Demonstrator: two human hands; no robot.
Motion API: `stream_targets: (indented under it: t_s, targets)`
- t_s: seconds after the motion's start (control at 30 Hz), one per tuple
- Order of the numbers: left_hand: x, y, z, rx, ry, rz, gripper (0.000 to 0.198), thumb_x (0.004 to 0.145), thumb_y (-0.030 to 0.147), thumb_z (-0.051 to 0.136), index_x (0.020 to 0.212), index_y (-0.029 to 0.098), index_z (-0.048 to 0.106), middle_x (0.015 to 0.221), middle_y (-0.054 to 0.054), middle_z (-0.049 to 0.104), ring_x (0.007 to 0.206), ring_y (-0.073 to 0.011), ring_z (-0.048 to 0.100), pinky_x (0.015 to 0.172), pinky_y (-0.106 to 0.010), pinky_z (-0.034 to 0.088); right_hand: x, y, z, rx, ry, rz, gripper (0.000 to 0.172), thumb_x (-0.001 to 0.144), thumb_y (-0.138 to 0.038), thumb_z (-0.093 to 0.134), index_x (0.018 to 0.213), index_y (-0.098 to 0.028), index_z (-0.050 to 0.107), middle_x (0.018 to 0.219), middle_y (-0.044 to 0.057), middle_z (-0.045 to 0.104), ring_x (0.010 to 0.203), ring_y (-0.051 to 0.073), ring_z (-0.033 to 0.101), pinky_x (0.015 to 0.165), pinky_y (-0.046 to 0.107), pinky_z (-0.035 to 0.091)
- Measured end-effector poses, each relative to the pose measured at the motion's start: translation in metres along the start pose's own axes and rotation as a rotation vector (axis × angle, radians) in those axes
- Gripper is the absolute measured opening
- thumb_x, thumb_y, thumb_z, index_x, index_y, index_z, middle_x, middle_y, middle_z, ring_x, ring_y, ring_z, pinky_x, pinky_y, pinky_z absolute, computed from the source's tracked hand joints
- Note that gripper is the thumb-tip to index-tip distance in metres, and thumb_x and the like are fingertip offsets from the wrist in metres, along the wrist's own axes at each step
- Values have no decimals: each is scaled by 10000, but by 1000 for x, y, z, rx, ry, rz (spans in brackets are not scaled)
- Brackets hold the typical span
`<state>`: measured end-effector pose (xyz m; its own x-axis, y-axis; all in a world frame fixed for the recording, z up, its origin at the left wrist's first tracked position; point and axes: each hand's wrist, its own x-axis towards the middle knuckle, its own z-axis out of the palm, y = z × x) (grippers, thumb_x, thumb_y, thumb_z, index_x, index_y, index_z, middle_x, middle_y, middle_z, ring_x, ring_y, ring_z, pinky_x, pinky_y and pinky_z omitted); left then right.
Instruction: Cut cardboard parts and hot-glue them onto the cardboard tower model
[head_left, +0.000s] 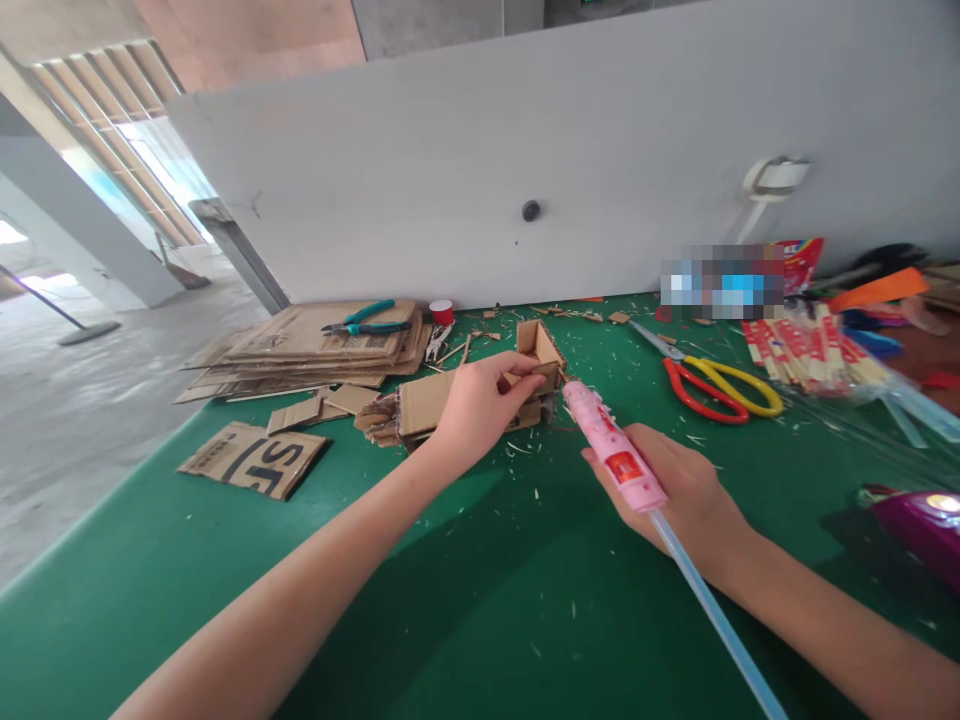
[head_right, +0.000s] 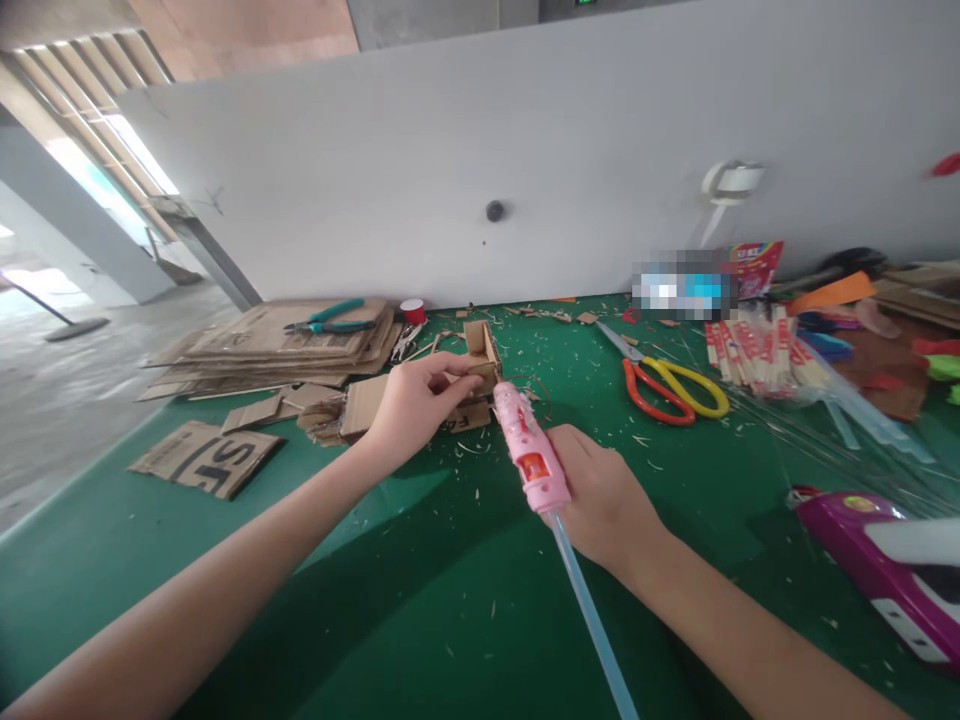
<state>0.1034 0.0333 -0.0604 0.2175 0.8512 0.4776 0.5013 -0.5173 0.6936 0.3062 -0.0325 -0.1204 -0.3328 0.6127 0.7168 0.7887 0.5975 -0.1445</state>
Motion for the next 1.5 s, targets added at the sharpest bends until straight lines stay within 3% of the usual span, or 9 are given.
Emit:
stream_targets:
  t_s: [0.27,0.7,1.23,1.5]
  targets:
    - [0,-1,1,-12,-3,4,123,782,228,597,858,180,681,639,25,644,452,-66,468,489,-217,376,4,-3,-3,-6,12,1,173,755,-94,549,759,-204,416,638,-42,426,516,105,454,488,238,339]
    - [1,-1,1,-14,8,0,116,781,237,617,853,177,685,655,19,648,458,-67,483,498,-225,386,-4,2,2,-3,-135,-13,161,787,-105,501,694,-198,408,588,-12,457,523,140,520,490,256,359]
    - [1,0,1,-12,4,-24,126,771,255,614,855,186,679,609,24,624,466,-78,485,499,-229,388,-1,-1,-3,21,-268,90,138,815,-142,452,690,-199,444,587,13,527,536,142,533,475,252,328]
    - [-1,-1,1,-14,8,-8,93,773,276,621,793,193,656,543,46,573,448,-76,449,467,-216,351,4,-7,-8,5,-224,-38,120,791,-199,400,674,-201,427,559,2,479,446,123,455,420,252,283]
